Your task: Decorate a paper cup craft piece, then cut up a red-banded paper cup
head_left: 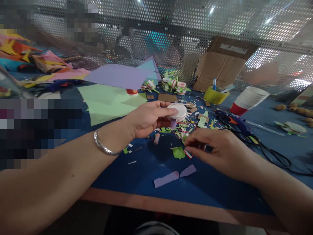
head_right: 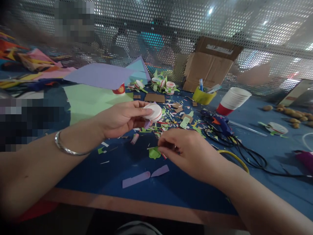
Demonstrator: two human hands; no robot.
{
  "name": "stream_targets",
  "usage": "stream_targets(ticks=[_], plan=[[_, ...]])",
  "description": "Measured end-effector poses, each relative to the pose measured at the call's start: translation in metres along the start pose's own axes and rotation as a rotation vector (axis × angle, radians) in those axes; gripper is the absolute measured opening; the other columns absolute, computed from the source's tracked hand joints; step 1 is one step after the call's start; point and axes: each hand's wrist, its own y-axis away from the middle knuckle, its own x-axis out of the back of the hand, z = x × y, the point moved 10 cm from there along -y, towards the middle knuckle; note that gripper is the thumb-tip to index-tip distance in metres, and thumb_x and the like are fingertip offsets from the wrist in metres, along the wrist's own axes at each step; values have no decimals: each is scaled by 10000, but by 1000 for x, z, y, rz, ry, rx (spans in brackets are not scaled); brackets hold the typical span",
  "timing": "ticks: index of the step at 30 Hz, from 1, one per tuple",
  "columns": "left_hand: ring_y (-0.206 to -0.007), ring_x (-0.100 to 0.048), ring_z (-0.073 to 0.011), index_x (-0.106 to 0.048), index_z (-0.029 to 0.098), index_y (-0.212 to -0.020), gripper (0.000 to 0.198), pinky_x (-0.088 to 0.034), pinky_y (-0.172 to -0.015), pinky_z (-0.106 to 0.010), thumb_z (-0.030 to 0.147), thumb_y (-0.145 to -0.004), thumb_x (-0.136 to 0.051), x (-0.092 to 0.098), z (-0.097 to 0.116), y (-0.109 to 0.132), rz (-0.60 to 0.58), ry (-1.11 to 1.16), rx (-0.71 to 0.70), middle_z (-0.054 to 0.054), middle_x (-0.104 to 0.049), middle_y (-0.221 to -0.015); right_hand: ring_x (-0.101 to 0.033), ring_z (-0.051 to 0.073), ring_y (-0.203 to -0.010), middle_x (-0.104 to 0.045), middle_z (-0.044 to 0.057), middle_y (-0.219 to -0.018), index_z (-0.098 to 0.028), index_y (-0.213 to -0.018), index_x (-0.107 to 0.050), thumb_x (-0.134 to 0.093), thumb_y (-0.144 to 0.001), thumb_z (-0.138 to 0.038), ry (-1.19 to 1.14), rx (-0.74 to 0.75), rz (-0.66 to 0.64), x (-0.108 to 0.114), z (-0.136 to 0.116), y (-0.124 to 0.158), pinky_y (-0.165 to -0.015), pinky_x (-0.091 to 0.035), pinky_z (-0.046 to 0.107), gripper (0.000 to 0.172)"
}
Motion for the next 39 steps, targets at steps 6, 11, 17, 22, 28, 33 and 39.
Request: stream_targets(ticks=[6, 11, 17, 22, 28, 33, 39], plan=[[-654, -689, -121, -580, 133, -1018, 194, -562, -631, -257, 63, -872, -687, 2, 3, 1, 16, -27, -36, -71, -737, -907, -612, 155, -763, -694, 25, -865, -199, -950, -714, -641, -937, -281, 66, 65, -23, -8, -13, 0, -685, -468, 282, 111], [-657, -687, -116, -577, 137, -1016, 204, -561, -617, -240, 71, -866, -698, 2, 3, 0, 15, -33, -46, -59, -734, -887, -610, 174, -790, -692, 32, -894, -190, -966, -700, -668, -922, -317, 117, 20, -30, -14, -9, -2, -704, -462, 306, 138], [-626, -687, -106, -562, 138, -1008, 193, -559, -583, -221, 57, -877, -678, -1, 1, 0, 9, -31, -39, -54, -731, -877, -597, 144, -755, -660, -3, -840, -211, -880, -661, -650, -911, -247, 39, -31, -71, -21, -4, -4, -681, -447, 278, 49], [-625, -680, -111, -562, 140, -1010, 204, -548, -580, -227, 59, -870, -686, -1, 1, 1, 15, -37, -41, -59, -731, -874, -590, 140, -750, -657, -4, -852, -215, -888, -651, -665, -901, -264, 6, -57, -67, -23, -2, -4, -675, -448, 276, 53], [-638, -679, -121, -561, 144, -1013, 221, -553, -621, -259, 61, -859, -696, -1, 1, 0, 2, -29, -48, -57, -732, -871, -582, 146, -747, -652, -8, -852, -226, -895, -646, -672, -902, -301, -3, -104, -108, -31, 4, -1, -657, -444, 281, 80], [-648, -684, -124, -563, 141, -1018, 222, -549, -609, -253, 59, -860, -695, 0, 1, -1, -8, -24, -55, -60, -730, -874, -581, 130, -738, -647, -17, -832, -221, -860, -636, -658, -903, -213, -15, -31, -62, -25, -6, -2, -666, -449, 266, 49], [-657, -676, -106, -600, 137, -1030, 185, -539, -597, -214, 96, -876, -694, 0, -1, 1, 2, -18, -15, -59, -731, -883, -611, 100, -715, -668, -38, -805, -233, -889, -626, -611, -938, -166, 6, 50, 180, 5, -18, 4, -668, -467, 233, 85]])
